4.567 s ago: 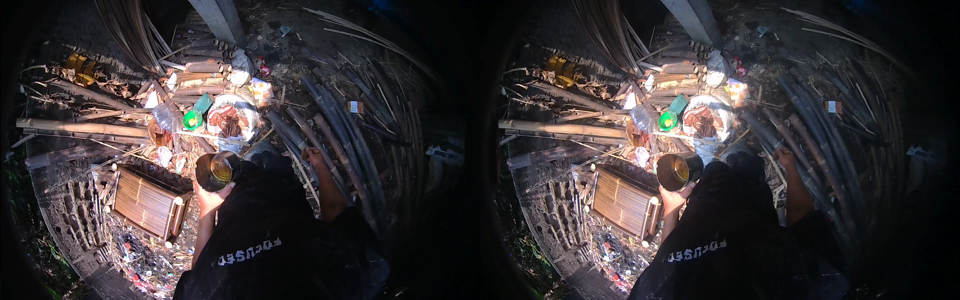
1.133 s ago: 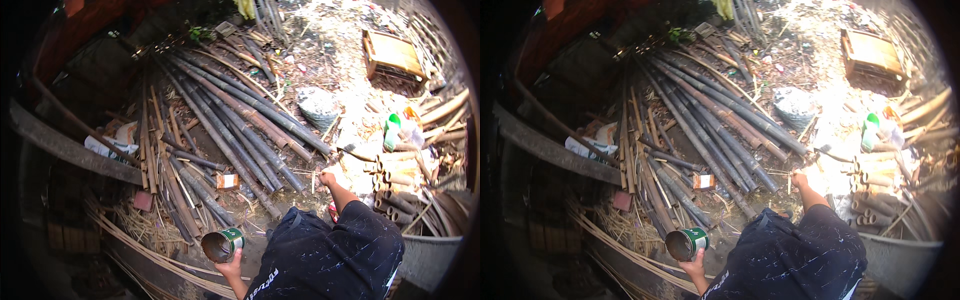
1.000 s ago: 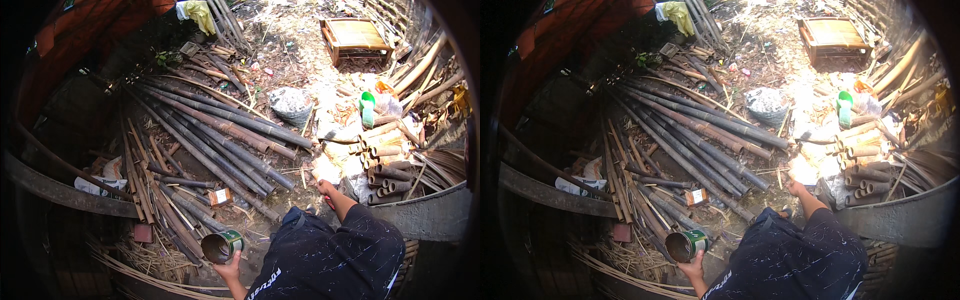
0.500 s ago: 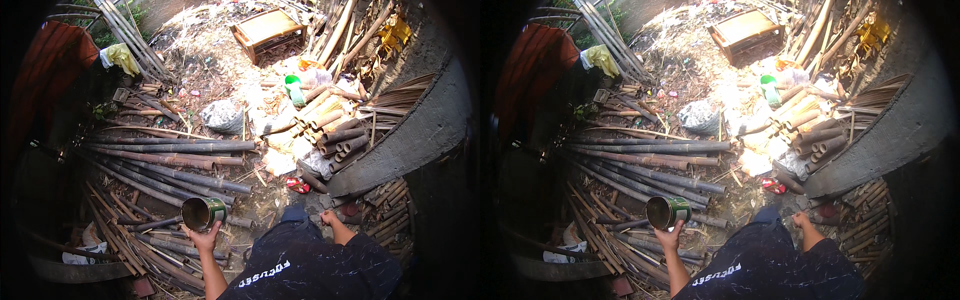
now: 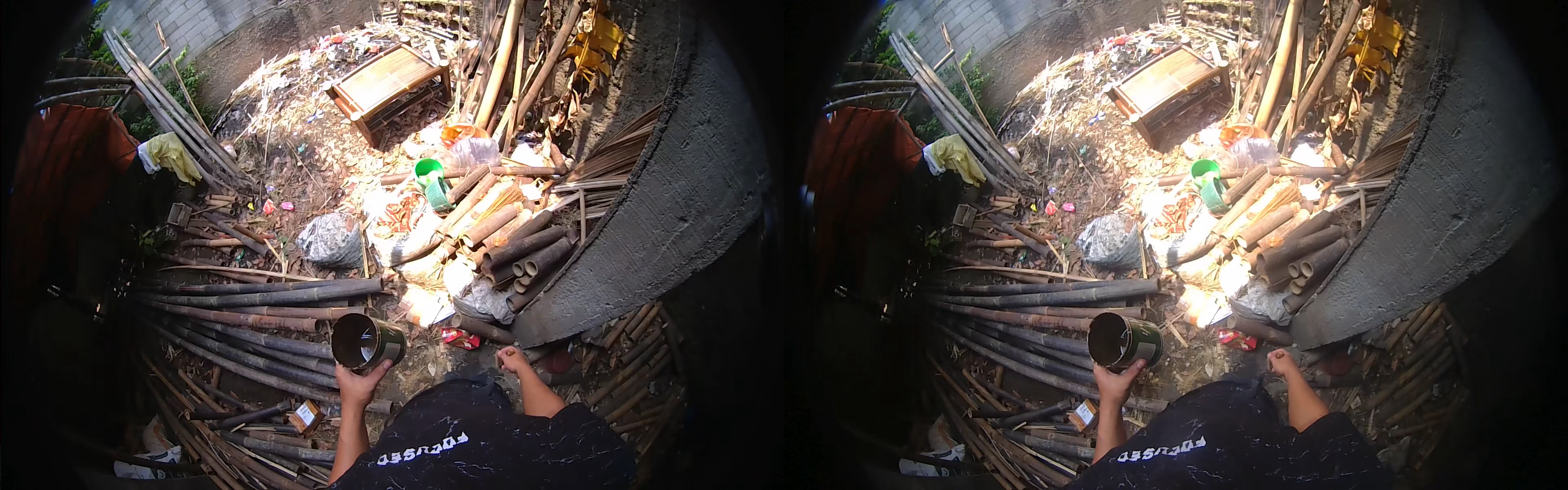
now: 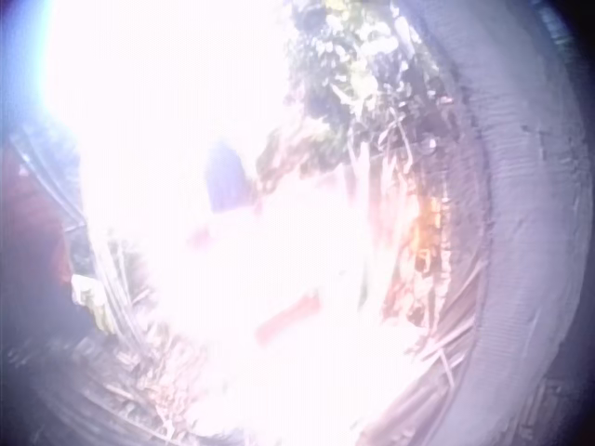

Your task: The person applies a brown finish to a bamboo stool using a brush and a can of varnish. They repeatedly dip the brush into the can and coat the slats and legs of the stool, then move the stool to a different area to continue the process.

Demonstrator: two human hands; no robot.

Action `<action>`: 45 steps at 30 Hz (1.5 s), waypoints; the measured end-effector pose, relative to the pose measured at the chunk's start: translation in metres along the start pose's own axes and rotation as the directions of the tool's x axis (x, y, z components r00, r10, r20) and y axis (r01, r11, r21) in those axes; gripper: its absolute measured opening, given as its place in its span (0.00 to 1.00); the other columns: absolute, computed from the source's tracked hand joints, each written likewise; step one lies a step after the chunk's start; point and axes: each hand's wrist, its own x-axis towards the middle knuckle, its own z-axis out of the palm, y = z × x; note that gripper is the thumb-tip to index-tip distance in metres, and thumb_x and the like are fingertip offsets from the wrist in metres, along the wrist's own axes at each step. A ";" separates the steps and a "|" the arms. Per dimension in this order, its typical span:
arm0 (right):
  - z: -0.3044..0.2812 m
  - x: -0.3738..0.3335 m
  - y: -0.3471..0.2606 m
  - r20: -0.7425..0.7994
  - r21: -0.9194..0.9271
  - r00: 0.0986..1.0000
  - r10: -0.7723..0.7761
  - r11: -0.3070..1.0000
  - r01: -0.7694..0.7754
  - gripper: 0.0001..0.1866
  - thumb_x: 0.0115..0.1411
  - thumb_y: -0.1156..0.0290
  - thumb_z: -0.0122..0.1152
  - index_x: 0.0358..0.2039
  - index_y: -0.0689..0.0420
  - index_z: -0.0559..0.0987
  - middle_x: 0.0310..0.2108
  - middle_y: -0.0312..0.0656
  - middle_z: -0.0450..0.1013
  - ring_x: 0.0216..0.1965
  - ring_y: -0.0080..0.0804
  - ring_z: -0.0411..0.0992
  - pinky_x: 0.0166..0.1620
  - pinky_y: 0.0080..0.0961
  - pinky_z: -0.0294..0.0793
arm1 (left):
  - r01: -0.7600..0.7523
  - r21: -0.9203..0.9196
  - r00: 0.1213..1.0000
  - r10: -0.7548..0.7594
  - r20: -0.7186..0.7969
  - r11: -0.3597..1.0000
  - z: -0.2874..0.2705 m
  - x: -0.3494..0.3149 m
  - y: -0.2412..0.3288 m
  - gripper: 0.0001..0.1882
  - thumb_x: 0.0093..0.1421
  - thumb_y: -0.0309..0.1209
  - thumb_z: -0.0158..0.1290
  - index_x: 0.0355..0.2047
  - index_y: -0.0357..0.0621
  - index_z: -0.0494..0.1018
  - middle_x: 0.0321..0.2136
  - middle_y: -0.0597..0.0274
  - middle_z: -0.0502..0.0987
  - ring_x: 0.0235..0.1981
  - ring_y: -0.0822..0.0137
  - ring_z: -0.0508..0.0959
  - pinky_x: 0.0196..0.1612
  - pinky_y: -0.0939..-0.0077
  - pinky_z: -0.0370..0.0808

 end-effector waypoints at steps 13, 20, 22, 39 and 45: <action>-0.061 0.003 0.054 -0.143 0.212 0.962 0.234 0.956 -0.201 0.11 0.65 0.57 0.62 0.42 0.47 0.78 0.34 0.37 0.77 0.23 0.28 0.76 0.24 0.26 0.75 | -0.017 0.142 0.963 -0.022 0.269 0.990 0.082 0.044 -0.009 0.36 0.44 0.26 0.74 0.53 0.34 0.70 0.45 0.55 0.80 0.45 0.67 0.80 0.51 0.69 0.77; -0.033 -0.022 0.076 -0.053 0.201 0.925 0.377 0.911 -0.360 0.12 0.67 0.55 0.58 0.45 0.46 0.76 0.36 0.37 0.77 0.24 0.28 0.76 0.25 0.29 0.74 | -0.158 0.234 0.938 0.071 0.339 0.959 0.101 0.066 0.000 0.41 0.42 0.31 0.75 0.56 0.35 0.69 0.49 0.54 0.79 0.50 0.65 0.78 0.54 0.68 0.75; -0.022 -0.031 0.065 -0.070 0.238 0.924 0.377 0.905 -0.351 0.11 0.66 0.58 0.59 0.41 0.50 0.76 0.29 0.38 0.76 0.20 0.28 0.74 0.19 0.29 0.69 | -0.192 0.258 0.930 0.092 0.356 0.947 0.101 0.072 0.001 0.44 0.41 0.32 0.76 0.58 0.36 0.67 0.50 0.54 0.78 0.51 0.64 0.78 0.56 0.67 0.73; -0.010 0.042 0.017 -0.201 0.400 0.955 0.219 0.908 -0.125 0.07 0.63 0.69 0.60 0.41 0.52 0.74 0.27 0.41 0.73 0.19 0.32 0.72 0.19 0.31 0.69 | -0.206 0.293 0.932 0.096 0.350 0.934 0.069 0.103 0.003 0.44 0.42 0.34 0.76 0.58 0.36 0.67 0.50 0.53 0.78 0.52 0.63 0.77 0.56 0.67 0.73; -0.023 0.043 0.045 -0.238 0.340 0.889 0.390 0.891 -0.300 0.13 0.66 0.56 0.60 0.43 0.51 0.75 0.27 0.37 0.73 0.24 0.32 0.73 0.31 0.37 0.77 | -0.220 0.256 0.918 0.111 0.381 0.941 0.076 0.114 0.003 0.44 0.42 0.34 0.75 0.58 0.35 0.67 0.50 0.52 0.78 0.51 0.63 0.78 0.56 0.66 0.73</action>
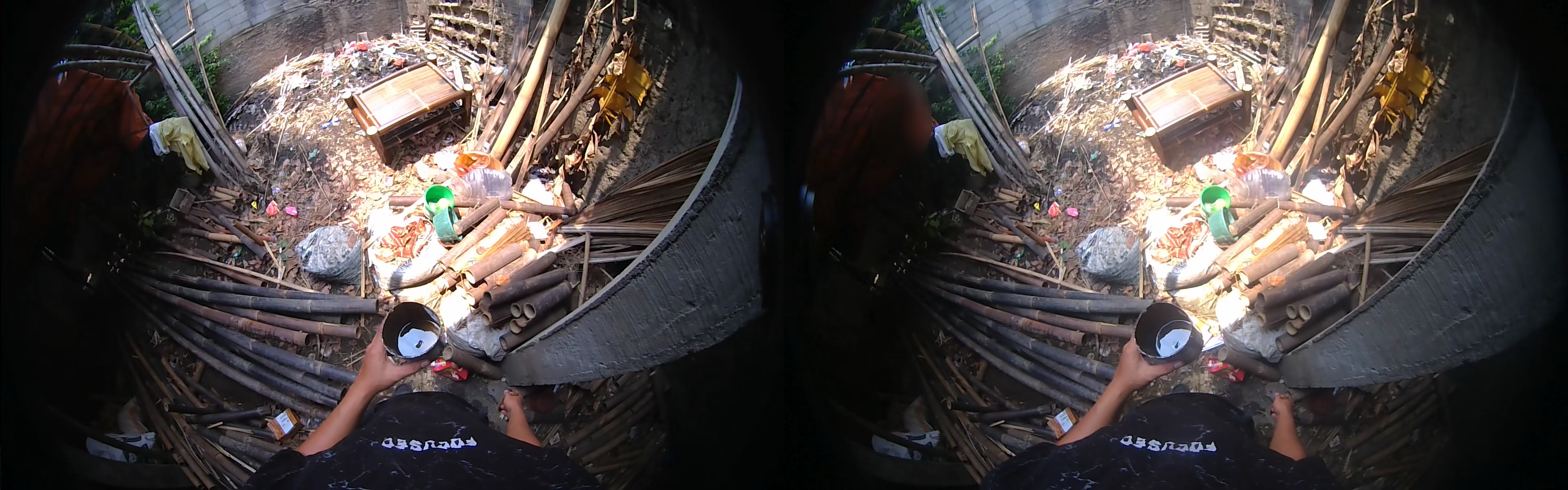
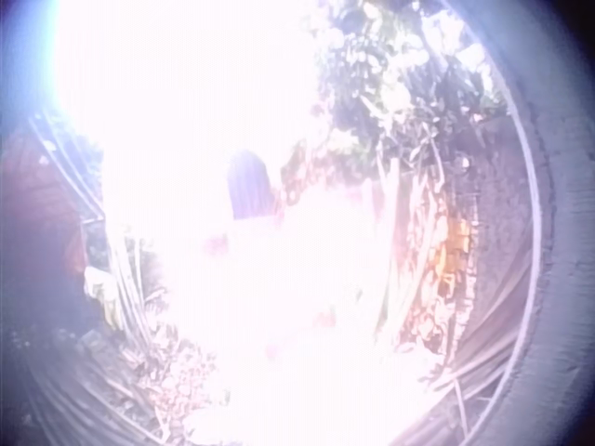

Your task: The person applies a brown finish to a bamboo stool using a brush and a can of varnish. They repeatedly dip the brush into the can and coat the slats and legs of the stool, then move the stool to a different area to continue the process.

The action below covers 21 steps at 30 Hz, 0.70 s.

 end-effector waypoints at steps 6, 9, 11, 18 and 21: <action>-0.057 -0.030 -0.068 0.081 0.196 0.995 0.056 0.978 -0.071 0.17 0.66 0.49 0.58 0.43 0.50 0.75 0.26 0.34 0.71 0.23 0.30 0.72 0.31 0.37 0.79 | 0.007 -0.036 1.000 -0.008 -0.022 0.999 -0.014 -0.001 -0.005 0.45 0.42 0.33 0.75 0.59 0.35 0.66 0.50 0.51 0.78 0.52 0.63 0.77 0.57 0.66 0.73; -0.087 -0.049 -0.114 -0.035 0.186 0.997 -0.065 0.980 0.070 0.15 0.67 0.53 0.57 0.42 0.51 0.75 0.25 0.34 0.72 0.21 0.26 0.73 0.23 0.28 0.76 | 0.017 -0.039 1.000 -0.017 -0.005 0.999 -0.016 0.000 -0.013 0.45 0.41 0.33 0.75 0.59 0.35 0.66 0.50 0.51 0.78 0.52 0.62 0.77 0.57 0.66 0.73; -0.113 -0.057 -0.140 -0.117 0.137 0.984 -0.133 0.979 0.148 0.14 0.67 0.55 0.57 0.41 0.52 0.75 0.24 0.35 0.74 0.18 0.24 0.73 0.20 0.23 0.73 | 0.007 -0.063 1.000 -0.006 0.014 0.998 -0.014 0.002 -0.014 0.45 0.41 0.33 0.76 0.59 0.35 0.66 0.50 0.51 0.78 0.53 0.62 0.77 0.57 0.66 0.73; -0.125 -0.095 -0.180 -0.273 0.229 0.899 -0.344 0.884 0.408 0.13 0.68 0.58 0.57 0.40 0.55 0.74 0.21 0.38 0.75 0.15 0.24 0.72 0.16 0.22 0.71 | -0.026 -0.086 1.000 0.026 0.004 0.996 -0.022 0.001 -0.013 0.45 0.41 0.34 0.76 0.58 0.35 0.67 0.50 0.51 0.78 0.52 0.62 0.78 0.57 0.66 0.73; -0.122 -0.109 -0.179 -0.193 0.192 0.935 -0.296 0.923 0.332 0.12 0.68 0.57 0.56 0.39 0.53 0.74 0.21 0.38 0.75 0.13 0.24 0.71 0.15 0.22 0.70 | -0.011 -0.078 1.000 0.010 -0.013 0.997 -0.027 -0.001 -0.017 0.44 0.41 0.35 0.76 0.58 0.35 0.67 0.50 0.52 0.79 0.52 0.62 0.78 0.56 0.67 0.73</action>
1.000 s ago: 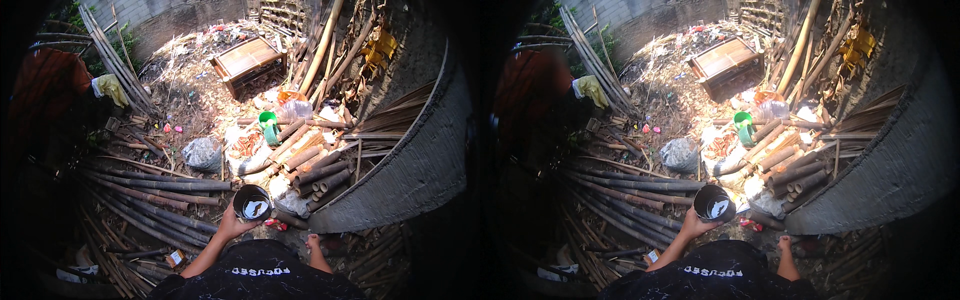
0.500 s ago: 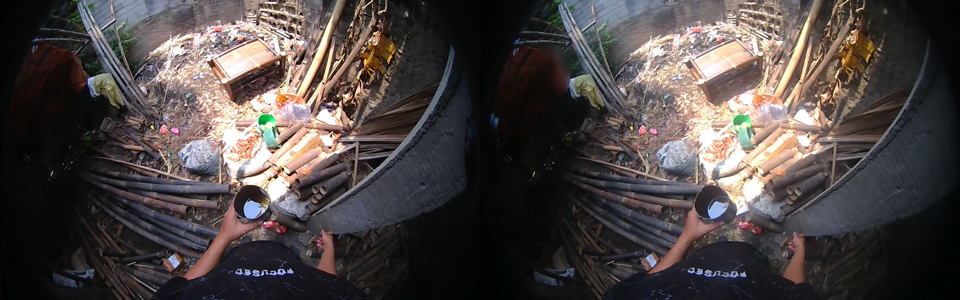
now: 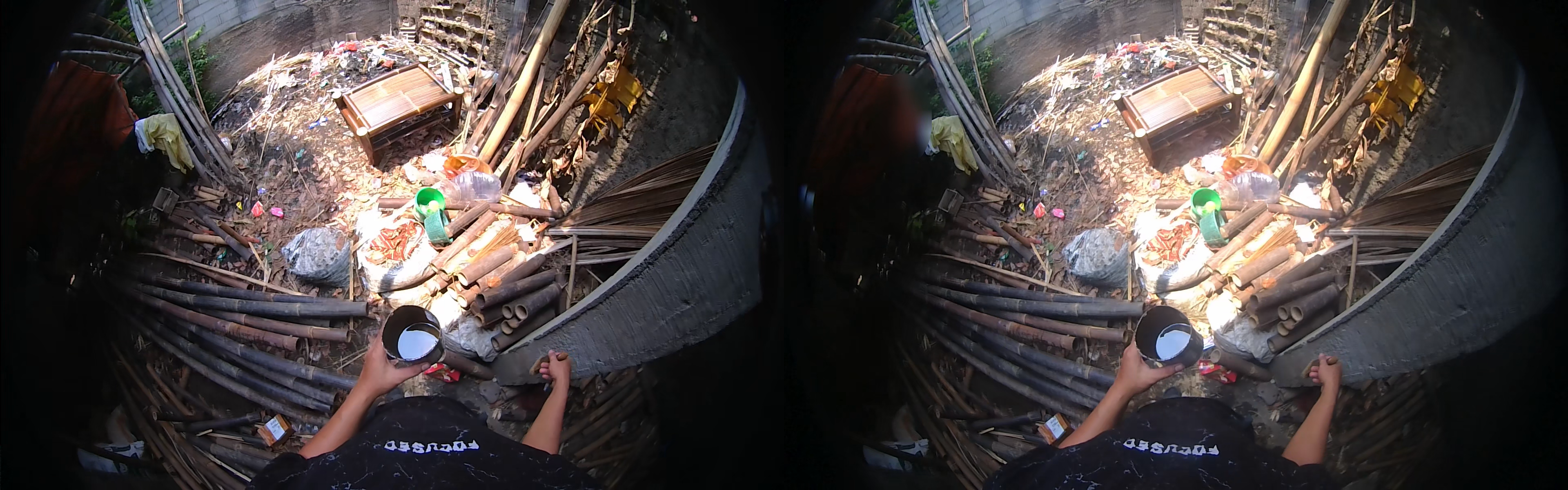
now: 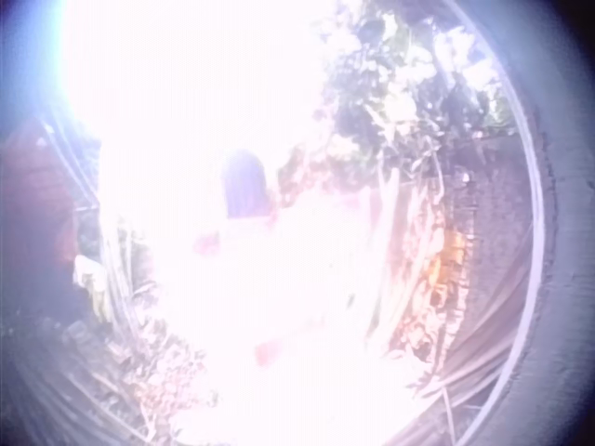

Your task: The person applies a brown finish to a bamboo stool using a brush and a can of varnish. They repeatedly dip the brush into the can and coat the slats and legs of the stool, then move the stool to a different area to continue the process.

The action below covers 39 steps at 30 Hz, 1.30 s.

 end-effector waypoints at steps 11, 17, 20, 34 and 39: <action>0.009 -0.001 -0.001 -0.321 0.164 0.916 -0.242 0.938 0.305 0.16 0.68 0.54 0.57 0.36 0.56 0.74 0.18 0.37 0.73 0.12 0.24 0.70 0.16 0.23 0.68 | 0.075 -0.034 0.996 -0.074 0.040 0.997 -0.012 -0.014 -0.014 0.50 0.43 0.37 0.76 0.63 0.37 0.62 0.55 0.51 0.74 0.57 0.61 0.75 0.61 0.65 0.70; 0.010 -0.004 0.004 -0.283 -0.030 0.916 -0.284 0.957 0.287 0.18 0.68 0.56 0.55 0.38 0.60 0.76 0.20 0.40 0.74 0.15 0.26 0.72 0.22 0.27 0.72 | 0.065 -0.060 0.998 -0.064 0.016 0.996 -0.016 -0.017 -0.015 0.50 0.42 0.36 0.76 0.62 0.37 0.62 0.54 0.51 0.75 0.56 0.61 0.76 0.60 0.65 0.71; 0.015 -0.005 0.006 -0.375 0.003 0.875 -0.307 0.943 0.332 0.17 0.68 0.57 0.55 0.39 0.60 0.76 0.20 0.40 0.74 0.15 0.27 0.72 0.21 0.27 0.71 | 0.053 -0.081 0.998 -0.056 -0.032 0.995 -0.016 -0.019 -0.013 0.47 0.41 0.35 0.76 0.60 0.35 0.65 0.51 0.52 0.78 0.53 0.62 0.77 0.57 0.67 0.73; 0.006 0.001 0.006 -0.286 0.087 0.938 -0.198 0.969 0.231 0.18 0.68 0.54 0.56 0.40 0.59 0.72 0.23 0.41 0.76 0.16 0.26 0.73 0.17 0.23 0.68 | 0.081 -0.070 0.996 -0.079 0.036 0.994 -0.028 -0.024 -0.018 0.50 0.43 0.38 0.75 0.64 0.40 0.62 0.55 0.52 0.75 0.56 0.61 0.76 0.59 0.65 0.72; 0.012 -0.005 -0.004 -0.247 0.134 0.961 -0.126 0.978 0.163 0.17 0.69 0.55 0.55 0.40 0.58 0.72 0.24 0.40 0.75 0.16 0.25 0.72 0.19 0.22 0.70 | 0.075 -0.042 0.997 -0.075 0.004 0.996 -0.032 -0.027 -0.014 0.50 0.43 0.38 0.76 0.63 0.39 0.62 0.55 0.51 0.75 0.56 0.60 0.76 0.59 0.64 0.71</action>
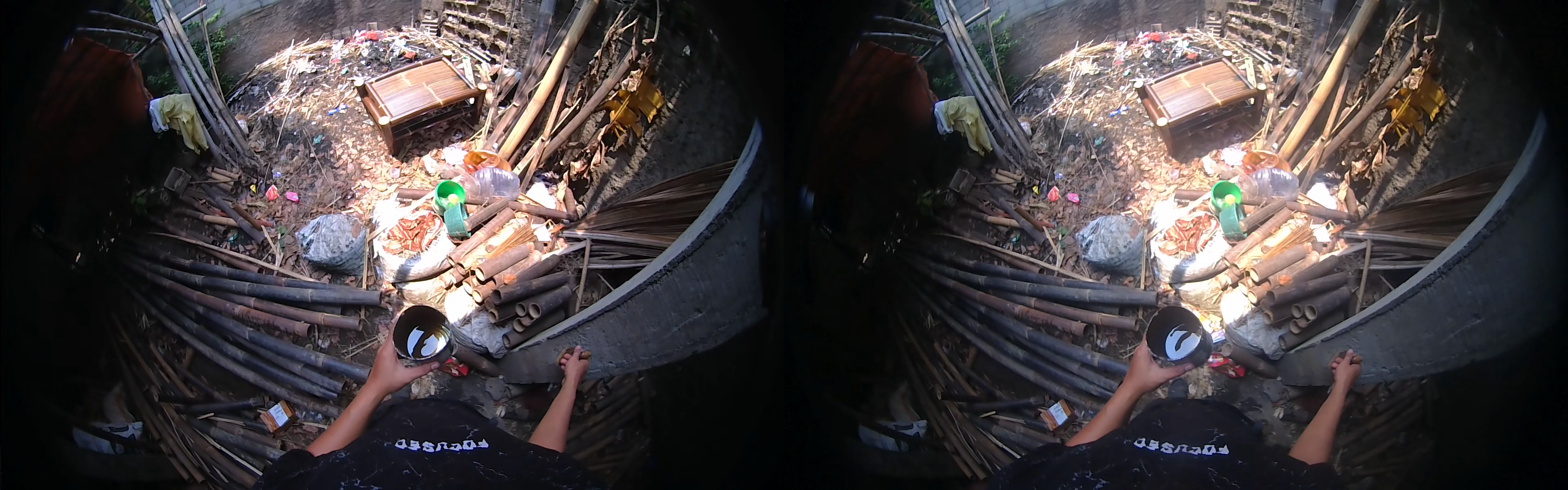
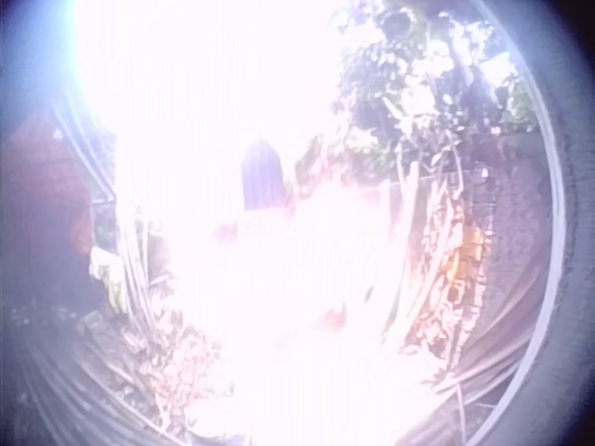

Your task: The person applies a brown finish to a bamboo stool using a brush and a can of varnish. They repeatedly dip the brush into the can and coat the slats and legs of the stool, then move the stool to a different area to continue the process.

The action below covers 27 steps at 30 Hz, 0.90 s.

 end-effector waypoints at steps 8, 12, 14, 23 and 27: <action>-0.015 0.025 0.021 -0.081 0.032 0.986 -0.142 0.989 0.145 0.15 0.69 0.58 0.56 0.42 0.58 0.72 0.25 0.39 0.74 0.19 0.25 0.72 0.21 0.22 0.71 | 0.022 -0.023 1.000 -0.022 0.011 0.999 0.009 0.000 -0.010 0.48 0.43 0.39 0.76 0.61 0.38 0.64 0.53 0.50 0.76 0.55 0.60 0.76 0.59 0.65 0.71; 0.008 -0.014 0.001 0.082 0.051 0.996 -0.035 0.998 0.031 0.12 0.69 0.60 0.56 0.42 0.55 0.72 0.25 0.37 0.73 0.20 0.22 0.70 0.21 0.21 0.69 | 0.051 0.013 0.998 -0.050 -0.023 0.999 0.002 -0.006 -0.009 0.48 0.43 0.38 0.76 0.61 0.37 0.64 0.53 0.50 0.76 0.55 0.60 0.76 0.59 0.65 0.71; -0.009 0.031 0.036 -0.076 0.114 0.983 -0.167 0.978 0.175 0.11 0.69 0.58 0.55 0.42 0.51 0.72 0.22 0.34 0.74 0.15 0.19 0.67 0.17 0.17 0.62 | 0.016 -0.026 1.000 -0.016 0.014 1.000 0.015 0.002 -0.012 0.48 0.43 0.38 0.76 0.61 0.37 0.64 0.53 0.50 0.76 0.55 0.60 0.76 0.59 0.65 0.71; 0.006 0.013 0.041 -0.052 0.088 0.988 -0.145 0.985 0.149 0.11 0.70 0.59 0.55 0.42 0.53 0.73 0.23 0.35 0.74 0.18 0.17 0.67 0.20 0.18 0.63 | 0.022 0.019 0.999 -0.023 0.040 1.000 0.016 0.001 0.003 0.47 0.43 0.36 0.75 0.61 0.38 0.64 0.53 0.51 0.76 0.54 0.61 0.76 0.59 0.65 0.71; 0.007 0.008 0.037 0.008 0.108 0.986 -0.167 0.980 0.165 0.11 0.70 0.60 0.56 0.42 0.55 0.74 0.24 0.36 0.75 0.20 0.19 0.68 0.24 0.20 0.68 | 0.005 0.036 0.999 -0.007 0.049 0.999 0.019 0.001 0.004 0.47 0.43 0.36 0.76 0.61 0.37 0.64 0.53 0.50 0.76 0.55 0.60 0.76 0.59 0.65 0.71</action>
